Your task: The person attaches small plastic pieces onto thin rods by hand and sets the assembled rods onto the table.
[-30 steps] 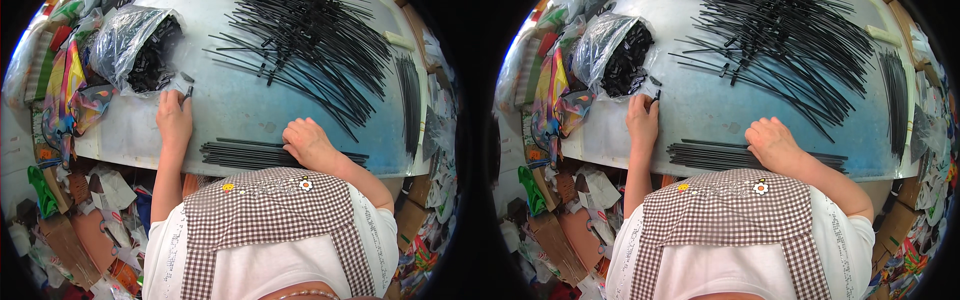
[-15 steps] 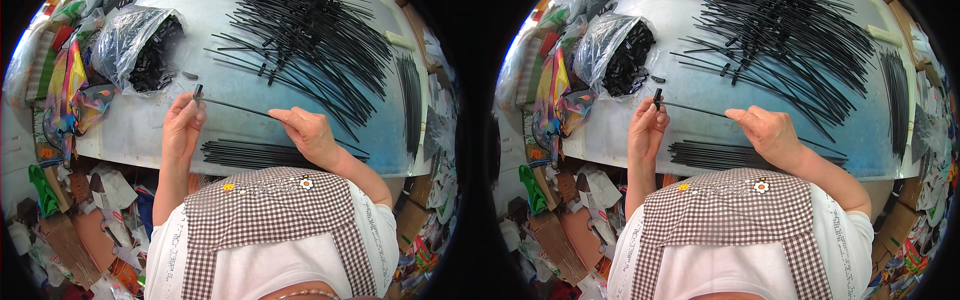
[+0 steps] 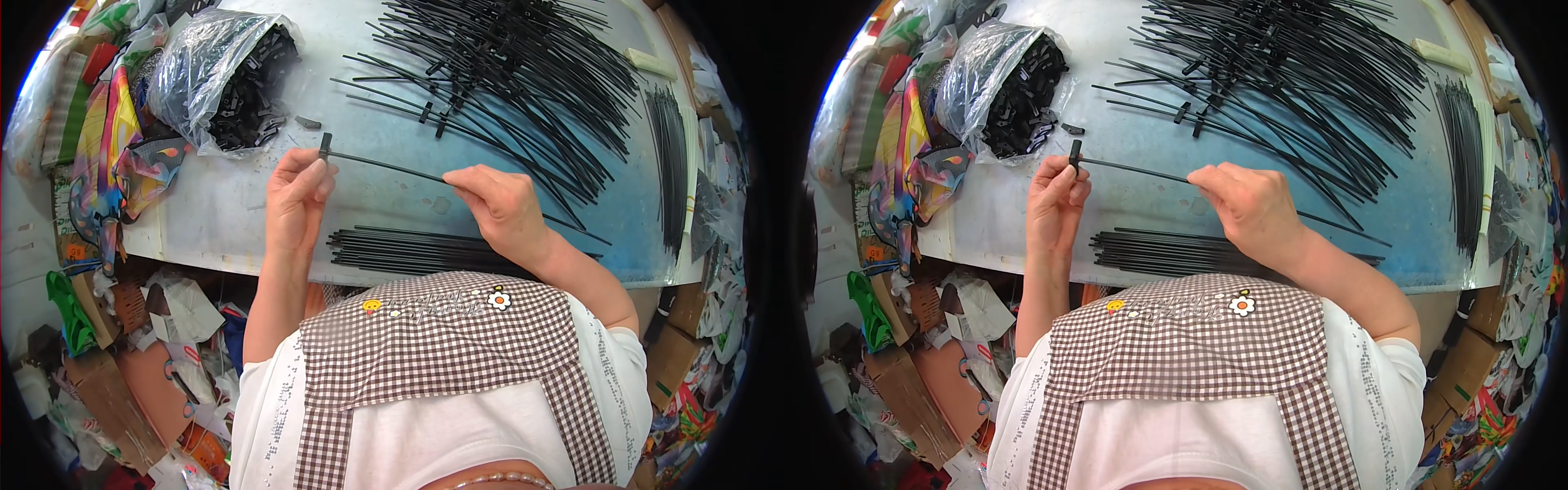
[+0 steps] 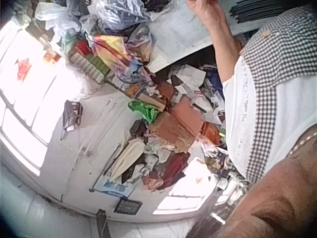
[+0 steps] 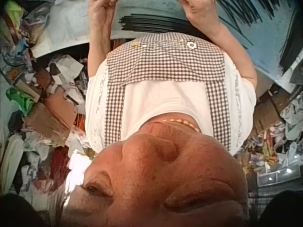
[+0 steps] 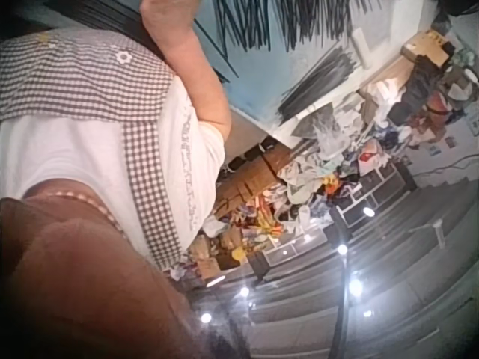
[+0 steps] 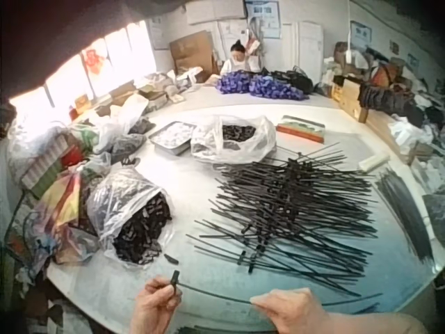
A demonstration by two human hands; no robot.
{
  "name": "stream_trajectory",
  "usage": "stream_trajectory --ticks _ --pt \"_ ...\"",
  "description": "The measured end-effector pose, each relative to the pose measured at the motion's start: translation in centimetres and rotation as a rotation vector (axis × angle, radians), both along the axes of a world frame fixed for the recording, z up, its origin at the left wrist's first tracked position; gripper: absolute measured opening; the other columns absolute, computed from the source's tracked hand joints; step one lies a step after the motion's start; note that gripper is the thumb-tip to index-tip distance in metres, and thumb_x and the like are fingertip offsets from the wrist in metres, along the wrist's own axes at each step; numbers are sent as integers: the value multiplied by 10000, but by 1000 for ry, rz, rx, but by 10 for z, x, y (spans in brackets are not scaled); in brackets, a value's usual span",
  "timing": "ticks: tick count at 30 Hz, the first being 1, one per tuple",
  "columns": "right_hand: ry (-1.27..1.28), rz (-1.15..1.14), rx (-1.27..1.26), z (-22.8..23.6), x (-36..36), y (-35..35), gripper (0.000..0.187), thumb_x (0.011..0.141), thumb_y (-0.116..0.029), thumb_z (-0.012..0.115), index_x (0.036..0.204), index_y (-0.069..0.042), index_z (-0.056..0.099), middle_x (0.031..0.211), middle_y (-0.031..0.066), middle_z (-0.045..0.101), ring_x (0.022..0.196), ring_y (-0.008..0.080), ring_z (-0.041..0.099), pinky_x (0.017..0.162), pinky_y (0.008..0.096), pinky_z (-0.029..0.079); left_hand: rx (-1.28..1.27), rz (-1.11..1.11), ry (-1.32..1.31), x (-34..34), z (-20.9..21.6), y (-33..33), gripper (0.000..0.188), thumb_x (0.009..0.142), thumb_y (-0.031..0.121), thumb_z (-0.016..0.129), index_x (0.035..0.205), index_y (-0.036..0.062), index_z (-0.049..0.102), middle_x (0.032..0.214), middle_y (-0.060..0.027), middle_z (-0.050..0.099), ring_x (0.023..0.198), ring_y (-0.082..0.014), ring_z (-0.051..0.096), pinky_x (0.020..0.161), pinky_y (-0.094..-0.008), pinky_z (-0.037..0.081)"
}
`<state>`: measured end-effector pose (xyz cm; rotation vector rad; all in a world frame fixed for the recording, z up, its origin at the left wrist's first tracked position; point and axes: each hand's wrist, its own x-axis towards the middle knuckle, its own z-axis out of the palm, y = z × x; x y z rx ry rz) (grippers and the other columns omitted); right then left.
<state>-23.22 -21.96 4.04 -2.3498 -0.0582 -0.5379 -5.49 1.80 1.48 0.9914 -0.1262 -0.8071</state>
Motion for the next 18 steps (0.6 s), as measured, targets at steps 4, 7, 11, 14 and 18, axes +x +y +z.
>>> stream_trajectory --ticks 4,7,11,14,18 --pt "130 92 200 17 7 -5 192 863 42 681 1043 -27 688 709 99 640 573 216 635 506 304 474 121 -139 -51 -14 10 -12 141 887 32 704 1013 34 641 883 -69 674 704 -120 588 627 -231 442" --pt "259 44 266 23 11 2 192 874 36 679 1052 -15 629 704 100 648 573 212 645 516 302 485 101 -165 -3 -35 12 -31 154 884 62 723 1003 25 632 871 -75 690 687 -118 609 607 -223 446" --pt "266 -56 260 23 21 8 236 889 19 680 1069 -16 532 705 99 656 565 214 646 533 306 499 186 -40 -111 -39 18 -47 185 887 101 735 1008 18 623 868 -87 703 697 -112 621 600 -220 452" --pt "144 8 216 22 24 12 275 895 5 686 1077 -29 483 708 94 656 558 220 644 537 306 502 212 -382 -125 -42 36 -51 182 909 109 718 1019 11 610 878 -95 705 673 -99 601 600 -227 447" --pt "107 40 266 26 32 8 260 897 8 683 1072 -32 495 722 98 651 566 226 633 543 305 494 232 -202 -166 -51 26 -57 167 923 107 703 1007 2 604 869 -96 703 653 -91 581 592 -232 441"
